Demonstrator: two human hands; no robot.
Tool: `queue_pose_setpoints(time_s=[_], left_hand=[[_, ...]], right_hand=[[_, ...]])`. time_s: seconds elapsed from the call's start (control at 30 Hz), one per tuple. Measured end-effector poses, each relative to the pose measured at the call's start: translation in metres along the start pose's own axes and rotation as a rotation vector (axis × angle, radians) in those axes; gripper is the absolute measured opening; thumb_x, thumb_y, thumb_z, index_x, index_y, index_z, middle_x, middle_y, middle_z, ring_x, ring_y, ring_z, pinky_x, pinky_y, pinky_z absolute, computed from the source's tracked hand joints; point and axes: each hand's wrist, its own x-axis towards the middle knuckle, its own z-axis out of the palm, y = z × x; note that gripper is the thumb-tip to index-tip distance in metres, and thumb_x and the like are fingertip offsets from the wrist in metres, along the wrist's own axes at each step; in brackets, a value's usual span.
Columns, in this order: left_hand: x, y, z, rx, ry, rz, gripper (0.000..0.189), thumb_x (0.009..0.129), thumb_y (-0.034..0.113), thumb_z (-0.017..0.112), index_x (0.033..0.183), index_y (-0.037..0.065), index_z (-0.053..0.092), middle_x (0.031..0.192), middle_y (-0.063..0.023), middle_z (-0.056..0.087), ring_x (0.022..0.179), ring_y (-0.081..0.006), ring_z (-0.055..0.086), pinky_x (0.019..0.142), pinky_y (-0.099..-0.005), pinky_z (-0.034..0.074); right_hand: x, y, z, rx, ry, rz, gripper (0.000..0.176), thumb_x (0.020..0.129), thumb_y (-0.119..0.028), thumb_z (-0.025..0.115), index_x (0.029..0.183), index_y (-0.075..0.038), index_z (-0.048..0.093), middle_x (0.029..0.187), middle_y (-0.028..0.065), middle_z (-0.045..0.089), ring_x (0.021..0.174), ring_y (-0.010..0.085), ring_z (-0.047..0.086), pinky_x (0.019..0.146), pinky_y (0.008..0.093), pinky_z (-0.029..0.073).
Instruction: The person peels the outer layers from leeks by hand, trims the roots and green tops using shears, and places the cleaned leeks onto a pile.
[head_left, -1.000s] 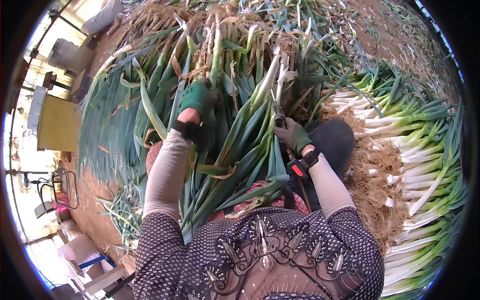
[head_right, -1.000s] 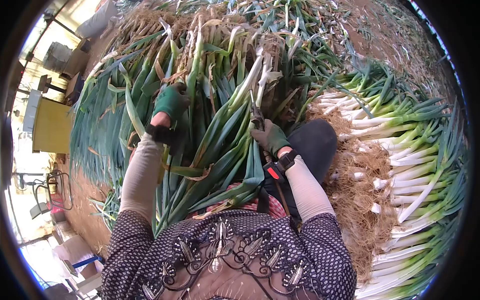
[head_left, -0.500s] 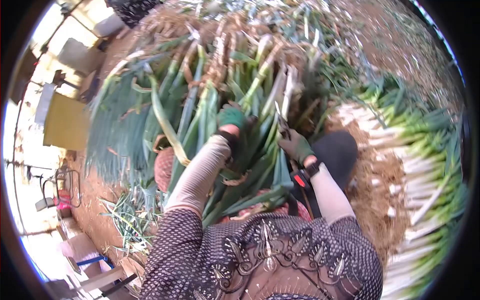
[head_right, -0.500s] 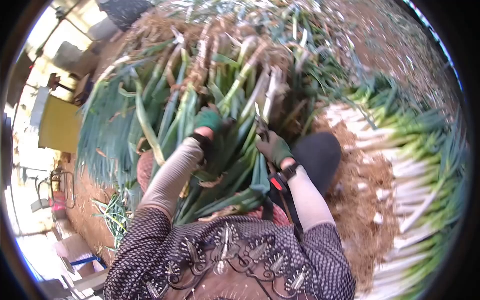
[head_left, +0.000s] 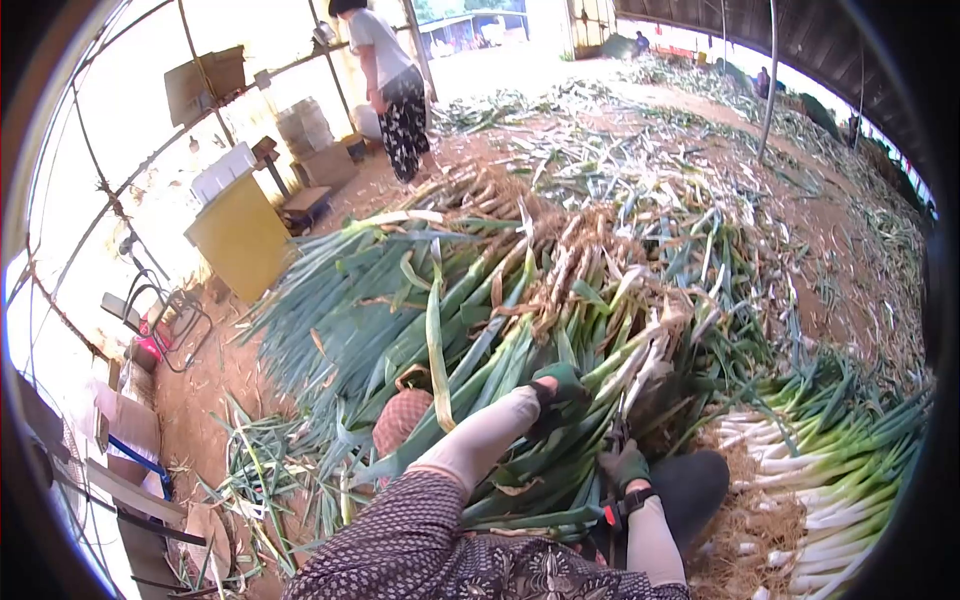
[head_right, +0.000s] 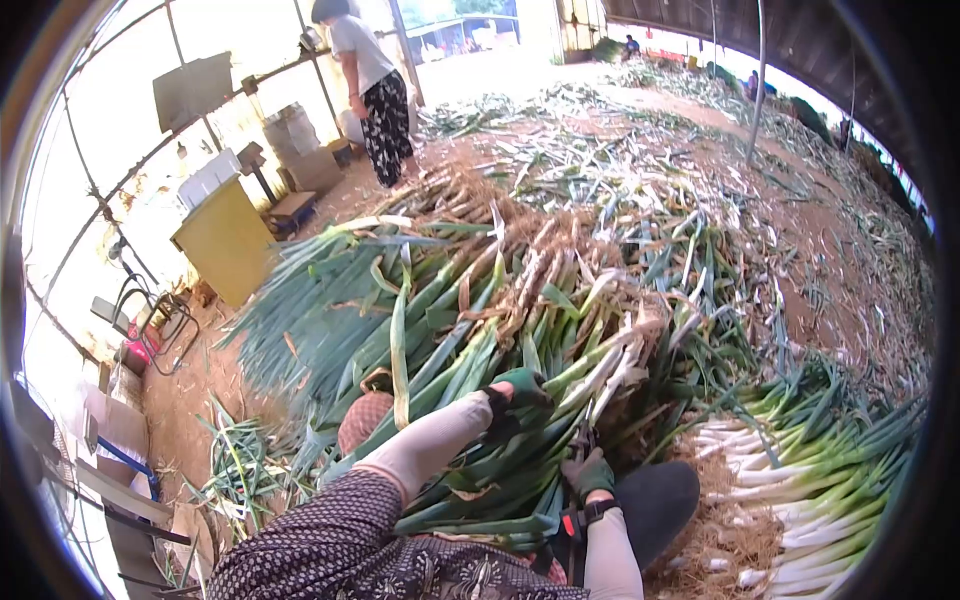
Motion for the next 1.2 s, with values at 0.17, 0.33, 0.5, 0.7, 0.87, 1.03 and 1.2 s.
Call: queue_pose_setpoints(time_s=[0.17,0.33,0.5,0.7,0.87,1.03,1.2], left_hand=[[-0.050,0.033,-0.056,-0.407,0.088,0.210,0.036,0.078,0.025,0.077,0.109,0.008,0.071,0.098,-0.0077,0.073,0.088,-0.0154,0.066,0.082,-0.0303,0.051],[-0.132,0.081,-0.182,-0.564,0.486,0.481,0.025,0.087,0.018,0.075,0.110,0.009,0.069,0.087,0.0004,0.070,0.077,-0.0072,0.062,0.067,-0.0226,0.051],[-0.270,0.149,-0.316,0.110,1.004,0.346,0.028,0.092,0.022,0.066,0.116,0.007,0.064,0.094,-0.0040,0.069,0.083,-0.0131,0.065,0.072,-0.0279,0.053],[-0.402,0.234,-0.337,0.267,1.106,0.436,0.029,0.097,0.027,0.054,0.113,0.005,0.063,0.095,-0.0107,0.069,0.082,-0.0214,0.067,0.071,-0.0365,0.055],[-0.367,0.194,-0.353,0.272,0.625,0.527,0.033,0.096,0.030,0.058,0.119,0.007,0.062,0.099,-0.0090,0.068,0.090,-0.0198,0.066,0.080,-0.0287,0.050],[-0.214,0.162,-0.186,0.161,0.285,0.028,0.032,0.088,0.028,0.071,0.106,0.003,0.070,0.094,-0.0059,0.071,0.083,-0.0118,0.062,0.077,-0.0280,0.050],[-0.004,-0.042,0.002,0.393,-0.014,0.008,0.047,0.076,0.043,0.074,0.104,0.005,0.073,0.093,-0.0139,0.073,0.084,-0.0276,0.069,0.079,-0.0363,0.052]], right_hand=[[-0.006,0.000,-0.003,-0.103,-0.032,-0.031,0.098,0.069,-0.054,0.074,0.137,0.007,0.037,0.127,0.0339,0.055,0.118,0.0434,0.056,0.100,0.0441,0.045],[-0.011,0.009,0.003,-0.189,-0.003,-0.120,0.102,0.069,-0.054,0.074,0.139,0.008,0.032,0.130,0.0346,0.052,0.119,0.0441,0.056,0.101,0.0446,0.045],[-0.018,0.006,-0.004,-0.105,0.002,-0.145,0.081,0.069,-0.047,0.075,0.125,0.004,0.045,0.117,0.0329,0.059,0.109,0.0454,0.059,0.095,0.0470,0.048],[-0.062,-0.038,-0.047,0.165,0.092,-0.290,0.067,0.073,-0.041,0.072,0.119,0.003,0.051,0.106,0.0297,0.063,0.102,0.0443,0.062,0.088,0.0467,0.049],[-0.082,-0.054,-0.056,0.464,0.158,-0.439,0.047,0.082,-0.034,0.071,0.112,-0.001,0.057,0.078,0.0140,0.064,0.069,0.0252,0.064,0.066,0.0378,0.051],[-0.050,-0.041,-0.034,0.992,-0.073,-0.169,0.032,0.086,-0.030,0.070,0.094,-0.001,0.060,0.074,0.0042,0.060,0.057,0.0102,0.057,0.050,0.0283,0.048],[-0.062,-0.016,-0.010,0.893,-0.096,-0.109,0.036,0.085,-0.034,0.069,0.096,-0.002,0.058,0.069,0.0053,0.060,0.048,0.0115,0.054,0.043,0.0293,0.044]])
